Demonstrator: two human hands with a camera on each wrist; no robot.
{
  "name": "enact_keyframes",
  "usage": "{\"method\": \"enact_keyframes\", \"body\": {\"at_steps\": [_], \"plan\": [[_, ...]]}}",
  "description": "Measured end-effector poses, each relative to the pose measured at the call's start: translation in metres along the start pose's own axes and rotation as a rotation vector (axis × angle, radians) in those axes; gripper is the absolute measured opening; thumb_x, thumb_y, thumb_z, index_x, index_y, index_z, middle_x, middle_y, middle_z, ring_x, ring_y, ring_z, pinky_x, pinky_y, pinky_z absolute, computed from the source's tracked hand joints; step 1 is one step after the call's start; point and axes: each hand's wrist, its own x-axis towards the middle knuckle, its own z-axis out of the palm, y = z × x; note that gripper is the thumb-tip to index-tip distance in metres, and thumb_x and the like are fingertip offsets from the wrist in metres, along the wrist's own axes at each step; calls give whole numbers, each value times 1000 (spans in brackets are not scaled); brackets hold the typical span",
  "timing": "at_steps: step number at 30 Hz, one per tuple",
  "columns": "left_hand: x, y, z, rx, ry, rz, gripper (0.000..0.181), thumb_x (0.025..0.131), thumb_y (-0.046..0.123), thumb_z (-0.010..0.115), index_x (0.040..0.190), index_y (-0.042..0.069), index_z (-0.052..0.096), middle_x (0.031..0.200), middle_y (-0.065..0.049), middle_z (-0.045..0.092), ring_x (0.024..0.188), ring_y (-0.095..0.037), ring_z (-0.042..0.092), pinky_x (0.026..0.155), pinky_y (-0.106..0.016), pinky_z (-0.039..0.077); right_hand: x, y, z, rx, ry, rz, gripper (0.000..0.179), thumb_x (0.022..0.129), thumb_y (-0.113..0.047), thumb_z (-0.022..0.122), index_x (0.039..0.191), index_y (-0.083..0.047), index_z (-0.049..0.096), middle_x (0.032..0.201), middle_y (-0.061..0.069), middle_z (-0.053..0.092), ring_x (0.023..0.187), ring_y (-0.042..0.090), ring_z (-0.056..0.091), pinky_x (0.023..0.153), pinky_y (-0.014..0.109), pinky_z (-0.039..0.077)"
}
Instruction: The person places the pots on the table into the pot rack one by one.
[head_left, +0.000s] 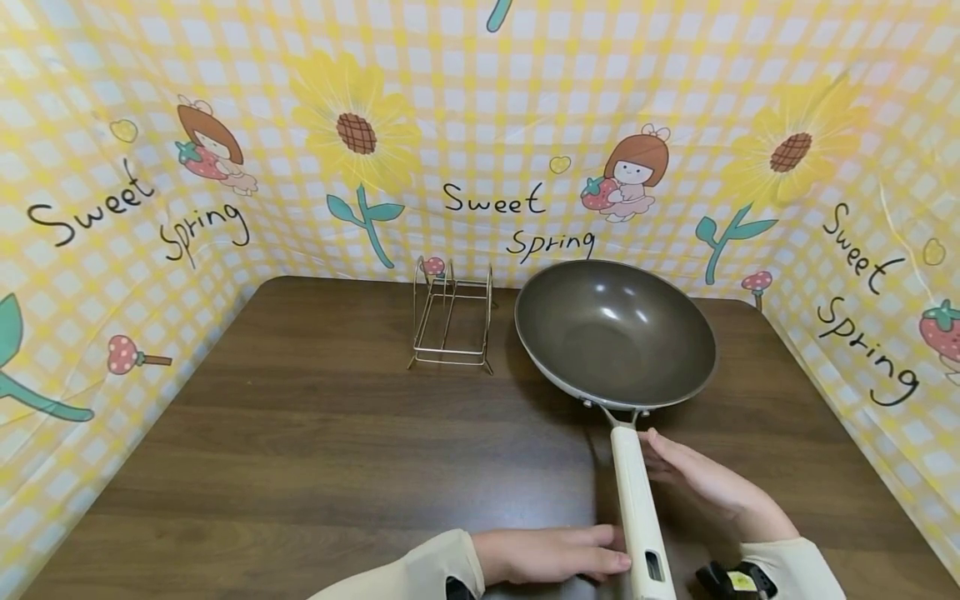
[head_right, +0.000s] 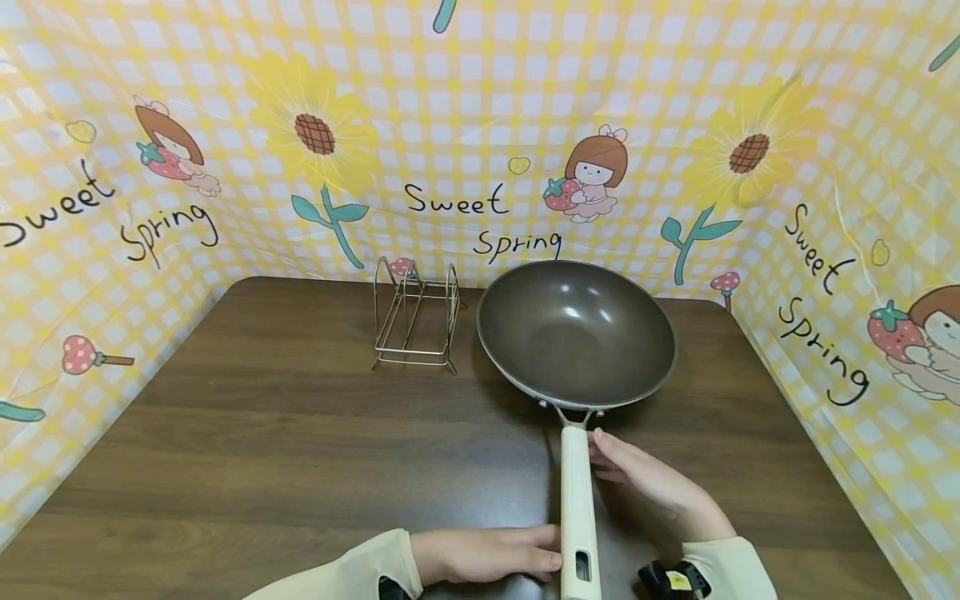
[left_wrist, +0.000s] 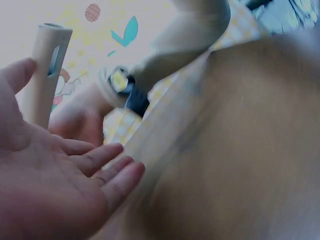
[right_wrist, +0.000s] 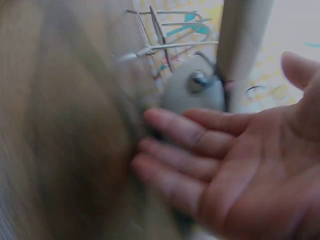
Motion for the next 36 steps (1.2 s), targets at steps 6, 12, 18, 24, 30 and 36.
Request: {"method": "enact_keyframes", "body": {"at_steps": [6,12,18,24,30,36], "plan": [[5,2,11,-422,-43,28,55,108,26,29,147,-12,24,152,-31,32,126,-11,45,102,-27,41,26,19,6,481,-290,-124,64,108,-37,2,154,2,24,149,16,47,141,23,40,111,36,35],[13,7,16,-670,-128,50,66,103,39,35,149,-8,22,155,-36,19,144,-42,24,102,-24,39,46,23,28,801,-442,-219,71,105,-46,-3,154,-8,32,153,20,39,145,34,31,116,47,27],[18,13,24,-836,-113,111,50,105,31,33,145,2,31,155,-38,15,147,-41,19,102,-24,38,48,19,44,1016,-463,-262,71,105,-47,-3,154,-9,32,151,16,43,143,31,36,118,48,22],[22,20,34,-904,-2,81,46,103,17,32,145,-3,34,152,-39,18,146,-43,21,108,-29,34,44,21,55,1181,-428,-310,58,109,-39,12,156,-10,28,147,11,50,135,25,48,115,36,32],[22,23,39,-885,68,51,45,101,12,37,142,-4,39,151,-39,23,144,-41,27,113,-34,31,42,22,61,1491,-503,-336,53,109,-29,27,157,-7,23,148,15,48,131,26,52,111,29,34],[24,20,40,-888,99,53,48,99,9,37,144,-6,38,150,-38,28,142,-47,26,115,-38,30,43,23,62,1555,-505,-330,50,109,-27,33,154,-5,30,139,16,55,122,26,60,106,27,40]]}}
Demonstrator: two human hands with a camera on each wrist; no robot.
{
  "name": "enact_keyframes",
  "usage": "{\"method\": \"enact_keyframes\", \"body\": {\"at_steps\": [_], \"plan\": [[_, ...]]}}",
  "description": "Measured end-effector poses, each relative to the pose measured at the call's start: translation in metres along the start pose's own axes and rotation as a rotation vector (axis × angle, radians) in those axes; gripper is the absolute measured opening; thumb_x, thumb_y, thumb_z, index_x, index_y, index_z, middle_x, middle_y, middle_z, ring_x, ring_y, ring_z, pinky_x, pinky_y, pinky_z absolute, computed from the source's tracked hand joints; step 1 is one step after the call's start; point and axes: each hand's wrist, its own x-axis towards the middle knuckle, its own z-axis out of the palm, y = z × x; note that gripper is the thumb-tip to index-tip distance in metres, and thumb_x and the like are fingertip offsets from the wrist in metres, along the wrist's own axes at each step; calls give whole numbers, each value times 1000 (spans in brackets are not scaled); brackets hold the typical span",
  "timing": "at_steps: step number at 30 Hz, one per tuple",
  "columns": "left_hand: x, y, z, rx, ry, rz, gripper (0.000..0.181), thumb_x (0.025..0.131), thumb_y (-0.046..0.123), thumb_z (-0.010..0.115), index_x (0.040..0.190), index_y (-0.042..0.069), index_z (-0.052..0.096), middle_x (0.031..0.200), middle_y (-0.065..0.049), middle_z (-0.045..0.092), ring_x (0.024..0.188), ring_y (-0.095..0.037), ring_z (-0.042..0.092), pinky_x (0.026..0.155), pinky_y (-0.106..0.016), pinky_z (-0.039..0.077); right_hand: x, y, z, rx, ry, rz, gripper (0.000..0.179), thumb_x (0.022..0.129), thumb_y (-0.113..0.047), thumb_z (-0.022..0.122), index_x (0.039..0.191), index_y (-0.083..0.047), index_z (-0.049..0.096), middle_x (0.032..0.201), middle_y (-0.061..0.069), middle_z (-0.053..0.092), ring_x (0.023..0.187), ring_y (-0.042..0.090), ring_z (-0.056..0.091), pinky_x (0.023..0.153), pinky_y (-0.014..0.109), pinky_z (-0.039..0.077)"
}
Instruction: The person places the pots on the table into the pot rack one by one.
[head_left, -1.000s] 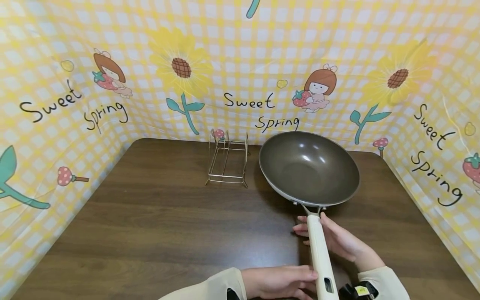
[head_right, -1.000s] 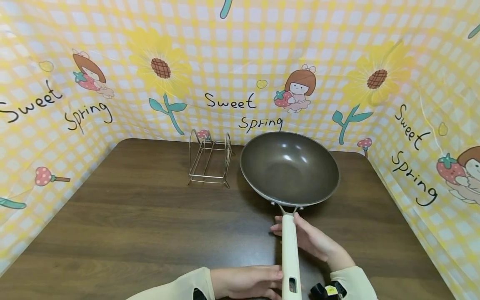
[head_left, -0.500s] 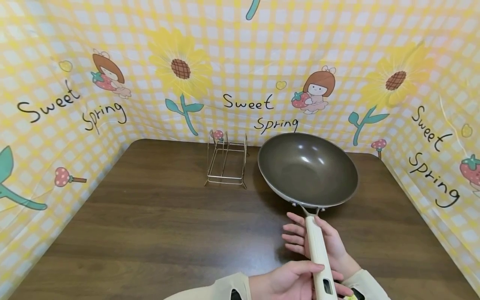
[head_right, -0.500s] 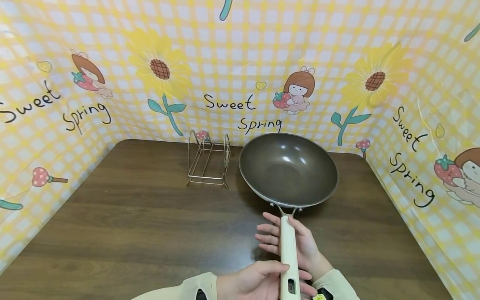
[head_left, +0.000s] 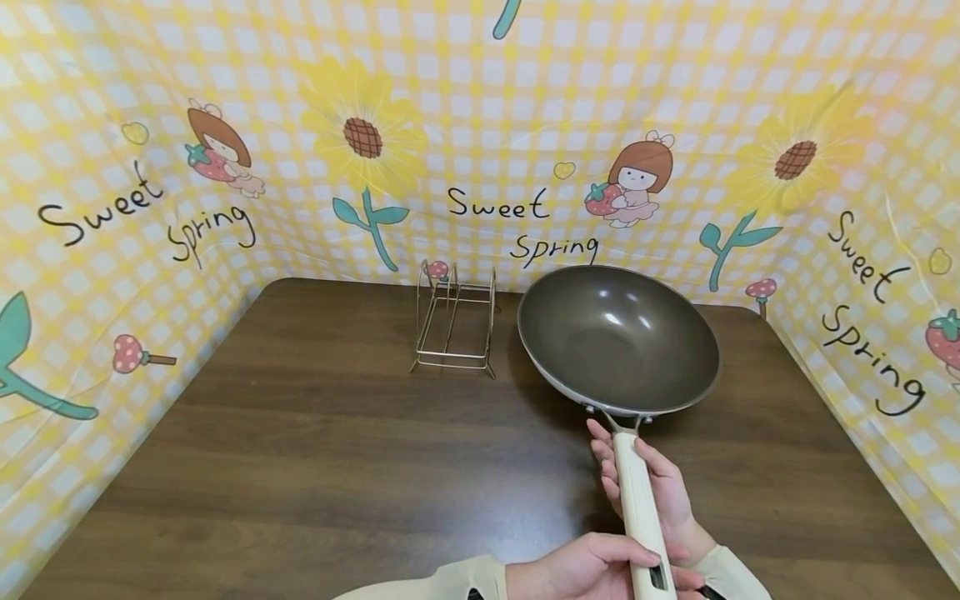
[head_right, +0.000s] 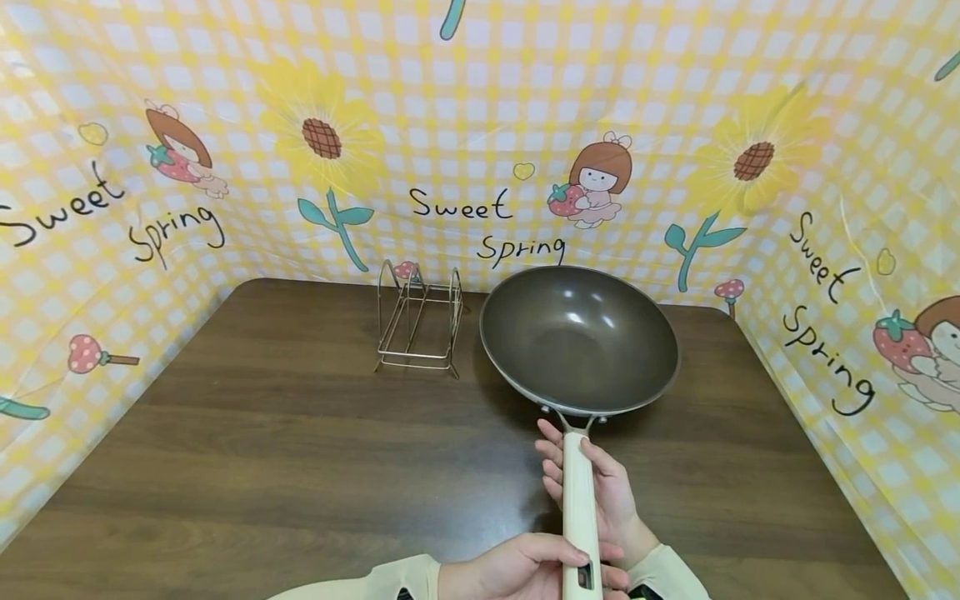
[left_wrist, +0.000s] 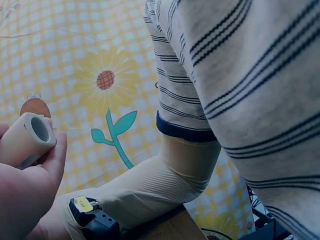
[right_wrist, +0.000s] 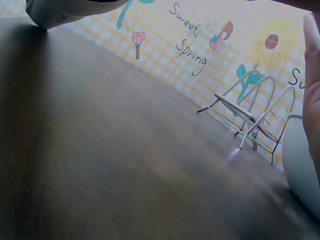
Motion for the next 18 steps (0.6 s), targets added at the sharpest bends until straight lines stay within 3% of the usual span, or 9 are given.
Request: {"method": "enact_keyframes", "body": {"at_steps": [3,5,8,12,18], "plan": [[3,-4,-3,-21,5,17,45,98,9,37,141,-3,44,136,-28,53,133,-40,45,113,-38,33,0,-1,-1,-59,7,-9,44,109,-26,35,147,-3,38,120,12,60,107,21,65,99,26,47],[4,-6,-5,-29,3,25,42,98,9,37,137,1,49,120,-13,62,120,-29,57,109,-35,36,1,-1,-1,-92,3,-18,40,109,-26,33,140,-1,42,104,7,54,94,15,61,94,25,50],[4,-6,-5,-32,-6,33,36,96,10,37,128,8,54,103,2,62,102,-14,59,102,-29,40,2,0,0,-116,-12,-25,37,110,-27,29,133,-2,42,92,3,42,79,10,47,89,25,51],[3,-5,-4,-23,-30,28,26,96,10,34,114,12,52,99,7,59,97,-9,56,95,-24,40,3,1,1,-143,-19,-27,35,110,-29,26,128,-4,41,89,1,37,73,9,35,83,26,51],[1,-5,-2,-78,-94,42,22,95,11,31,102,19,49,91,6,51,93,-10,48,91,-23,36,3,0,-1,-136,-19,-14,33,110,-29,26,127,-4,41,91,1,37,74,9,36,84,26,51]]}}
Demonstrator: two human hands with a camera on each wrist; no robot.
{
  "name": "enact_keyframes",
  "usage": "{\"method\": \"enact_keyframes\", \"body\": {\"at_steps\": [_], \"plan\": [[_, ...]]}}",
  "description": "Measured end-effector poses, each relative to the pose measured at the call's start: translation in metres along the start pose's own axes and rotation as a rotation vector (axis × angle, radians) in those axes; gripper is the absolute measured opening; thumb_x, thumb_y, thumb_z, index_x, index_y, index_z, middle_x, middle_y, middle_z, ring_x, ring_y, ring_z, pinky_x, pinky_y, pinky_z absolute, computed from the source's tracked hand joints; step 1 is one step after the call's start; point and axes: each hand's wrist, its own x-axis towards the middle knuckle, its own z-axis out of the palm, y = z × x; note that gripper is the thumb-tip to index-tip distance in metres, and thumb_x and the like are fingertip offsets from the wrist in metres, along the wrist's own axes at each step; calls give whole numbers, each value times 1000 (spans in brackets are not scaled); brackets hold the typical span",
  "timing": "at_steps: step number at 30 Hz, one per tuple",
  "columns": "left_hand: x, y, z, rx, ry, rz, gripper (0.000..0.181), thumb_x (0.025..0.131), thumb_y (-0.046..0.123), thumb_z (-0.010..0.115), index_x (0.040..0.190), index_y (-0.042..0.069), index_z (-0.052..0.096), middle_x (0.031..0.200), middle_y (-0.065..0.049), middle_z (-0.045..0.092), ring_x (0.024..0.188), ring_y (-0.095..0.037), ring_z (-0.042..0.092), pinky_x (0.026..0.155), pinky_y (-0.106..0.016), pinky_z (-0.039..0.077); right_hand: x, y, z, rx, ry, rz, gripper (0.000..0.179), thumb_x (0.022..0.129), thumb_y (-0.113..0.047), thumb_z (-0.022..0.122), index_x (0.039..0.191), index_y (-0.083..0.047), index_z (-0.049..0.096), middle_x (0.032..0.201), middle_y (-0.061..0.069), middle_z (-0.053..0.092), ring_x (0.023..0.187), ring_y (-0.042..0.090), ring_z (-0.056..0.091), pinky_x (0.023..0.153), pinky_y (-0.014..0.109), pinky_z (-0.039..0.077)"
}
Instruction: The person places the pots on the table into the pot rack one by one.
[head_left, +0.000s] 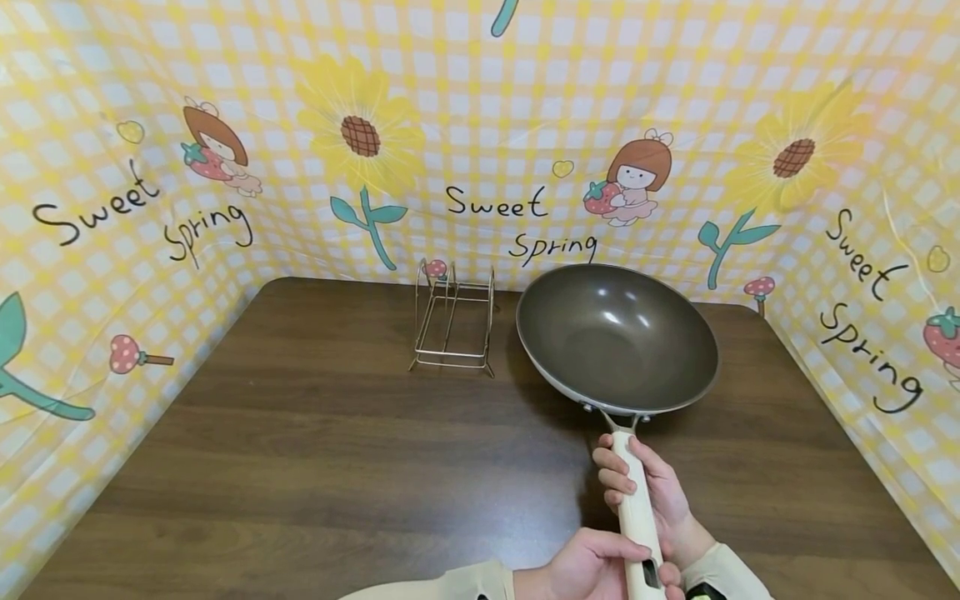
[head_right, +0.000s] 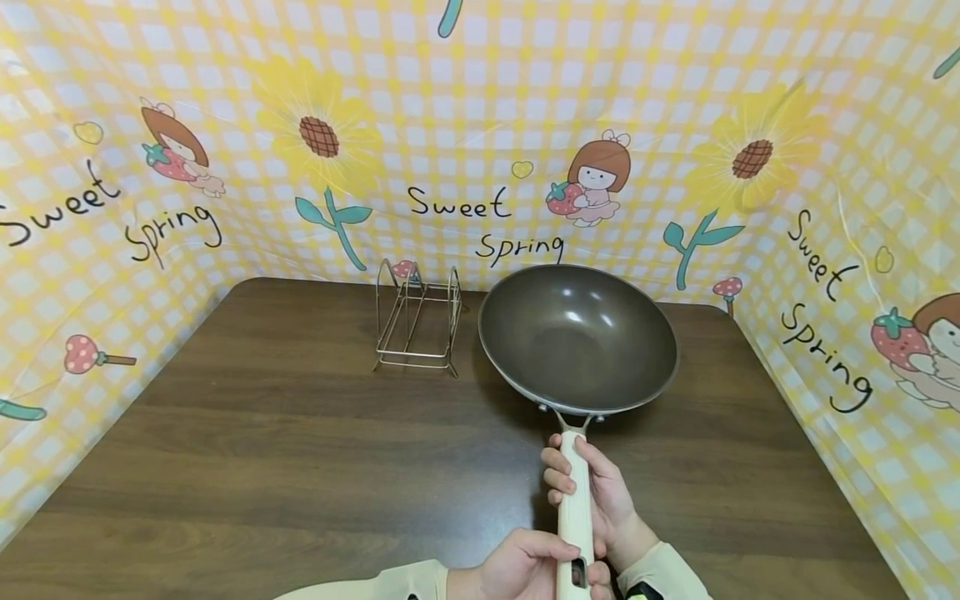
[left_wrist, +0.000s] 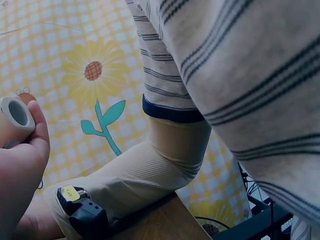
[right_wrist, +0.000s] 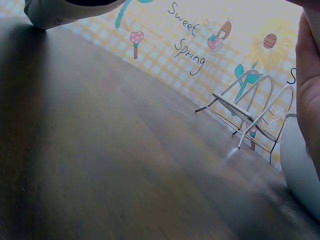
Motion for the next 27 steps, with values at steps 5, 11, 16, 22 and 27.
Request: {"method": "enact_keyframes", "body": {"at_steps": [5,11,16,22,27], "plan": [[1,-2,3,24,-16,46,23,104,42,47,95,21,47,83,7,45,84,-8,41,84,-19,34,1,0,-1,4,-27,19,34,111,-29,27,127,-4,41,92,0,36,77,9,37,86,25,50],[1,-3,7,103,19,72,22,108,24,39,87,19,45,78,9,44,79,-6,42,78,-17,35,1,0,-2,-23,-32,27,30,111,-25,27,126,-4,42,92,1,38,77,9,38,85,25,50],[0,-3,3,166,10,75,24,102,5,34,84,17,43,75,10,42,76,-5,42,76,-17,36,1,0,-4,-96,-7,26,28,111,-18,24,124,-5,44,92,1,43,76,9,41,83,25,52],[-2,-6,-3,144,-33,69,27,101,5,32,82,19,45,75,11,42,76,-5,41,77,-17,34,0,0,-4,-149,5,29,28,110,-16,22,123,-6,44,95,2,49,79,10,50,83,27,53],[-1,-4,-2,135,-39,69,29,101,4,32,80,19,45,73,12,43,75,-3,43,77,-18,35,0,-2,-3,-170,2,19,27,110,-14,23,124,-5,44,95,3,47,80,11,51,85,28,54]]}}
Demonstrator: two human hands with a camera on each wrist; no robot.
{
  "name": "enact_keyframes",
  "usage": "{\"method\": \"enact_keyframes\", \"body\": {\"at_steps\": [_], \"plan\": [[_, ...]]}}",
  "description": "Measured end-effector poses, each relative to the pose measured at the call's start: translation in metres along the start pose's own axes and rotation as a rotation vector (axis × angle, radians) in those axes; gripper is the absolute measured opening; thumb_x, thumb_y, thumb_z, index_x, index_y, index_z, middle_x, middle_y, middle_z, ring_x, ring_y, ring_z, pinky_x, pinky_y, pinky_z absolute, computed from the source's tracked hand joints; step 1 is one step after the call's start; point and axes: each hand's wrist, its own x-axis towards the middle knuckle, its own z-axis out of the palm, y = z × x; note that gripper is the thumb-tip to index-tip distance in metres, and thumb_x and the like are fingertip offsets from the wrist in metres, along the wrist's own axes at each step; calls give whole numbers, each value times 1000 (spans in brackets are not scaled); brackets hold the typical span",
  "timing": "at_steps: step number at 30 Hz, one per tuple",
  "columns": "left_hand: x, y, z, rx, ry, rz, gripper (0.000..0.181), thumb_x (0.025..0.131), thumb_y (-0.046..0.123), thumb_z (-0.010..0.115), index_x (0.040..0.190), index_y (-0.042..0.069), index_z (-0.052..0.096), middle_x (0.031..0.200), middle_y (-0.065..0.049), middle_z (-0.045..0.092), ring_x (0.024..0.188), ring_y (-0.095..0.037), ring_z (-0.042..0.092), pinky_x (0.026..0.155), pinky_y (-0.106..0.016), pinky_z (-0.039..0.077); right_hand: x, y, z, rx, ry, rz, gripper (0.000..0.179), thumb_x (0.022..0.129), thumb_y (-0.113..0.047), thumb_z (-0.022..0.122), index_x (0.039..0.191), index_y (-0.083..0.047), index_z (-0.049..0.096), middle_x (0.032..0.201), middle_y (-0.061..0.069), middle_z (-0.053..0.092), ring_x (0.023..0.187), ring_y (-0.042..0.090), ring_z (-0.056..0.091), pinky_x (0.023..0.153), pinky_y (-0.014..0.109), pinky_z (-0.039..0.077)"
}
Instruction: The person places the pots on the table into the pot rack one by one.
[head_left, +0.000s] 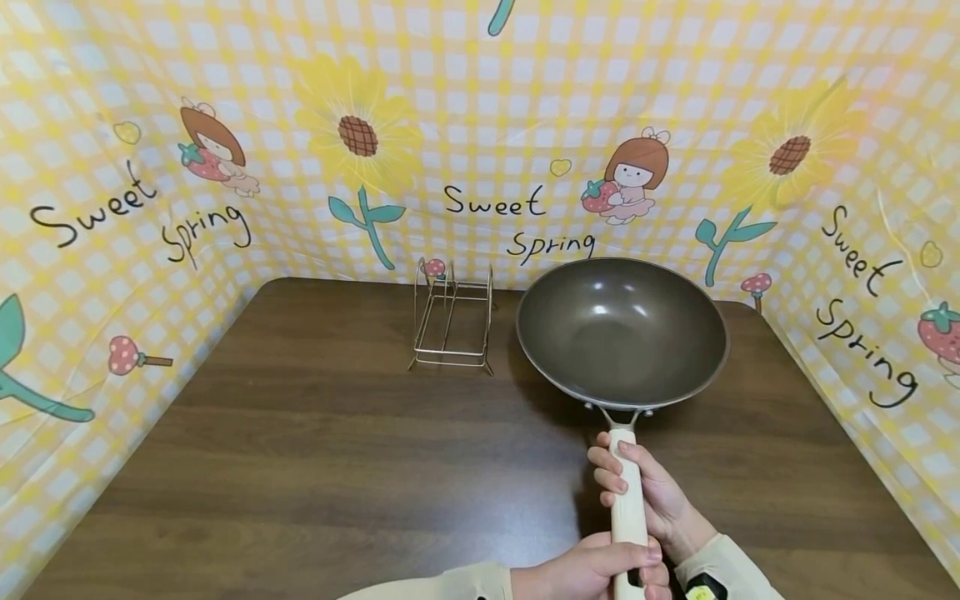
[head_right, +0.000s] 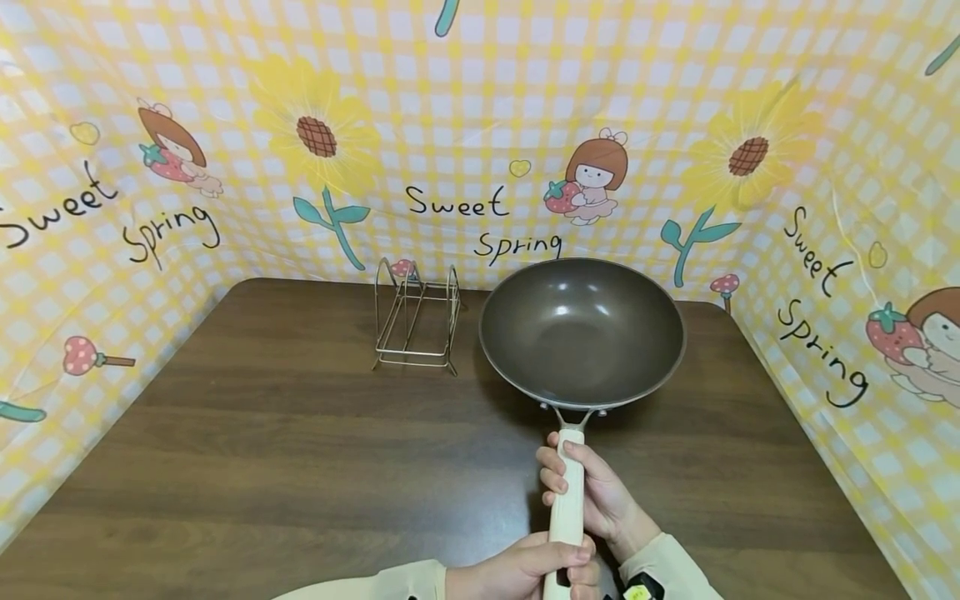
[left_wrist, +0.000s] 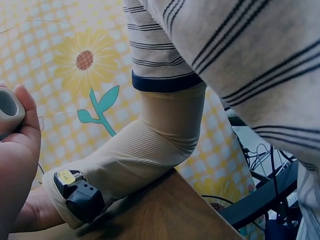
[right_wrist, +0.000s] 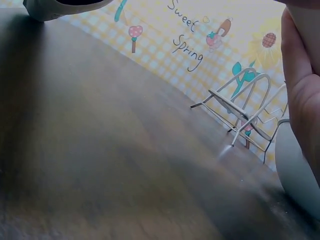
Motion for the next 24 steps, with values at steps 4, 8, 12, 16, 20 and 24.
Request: {"method": "enact_keyframes", "body": {"at_steps": [4,8,12,16,20,24], "plan": [[0,2,1,10,-17,16,28,100,4,32,81,19,45,73,11,43,74,-4,42,77,-18,34,2,-3,4,-32,-21,-8,26,109,-14,24,124,-6,44,92,2,43,79,11,49,85,28,54],[-3,4,3,126,8,21,19,100,5,38,86,15,44,76,12,46,74,0,44,74,-14,36,6,-4,10,-62,-56,-22,24,109,-13,27,124,-7,44,85,1,33,73,10,40,84,28,54],[-7,6,7,204,38,1,15,101,6,41,87,9,42,76,13,48,72,2,45,70,-12,37,10,-5,16,-95,-101,-33,24,109,-14,28,126,-8,44,81,2,22,67,12,28,84,28,55],[-6,9,8,213,9,42,17,100,1,40,86,-5,35,74,13,50,73,1,47,71,-14,39,15,-9,22,-116,-130,-41,25,109,-14,28,127,-9,44,81,3,19,64,13,25,84,28,54],[-5,12,6,158,-71,102,14,99,-2,35,85,-6,35,73,9,48,73,-5,46,75,-19,38,22,-13,27,-122,-140,-50,23,108,-13,29,126,-8,44,80,3,19,64,14,25,84,29,55],[-5,17,6,45,-112,79,30,99,-3,28,86,19,44,72,7,44,71,-7,43,75,-20,36,28,-16,30,-128,-143,-60,23,108,-13,30,125,-7,45,80,4,21,65,14,27,84,30,55]]}}
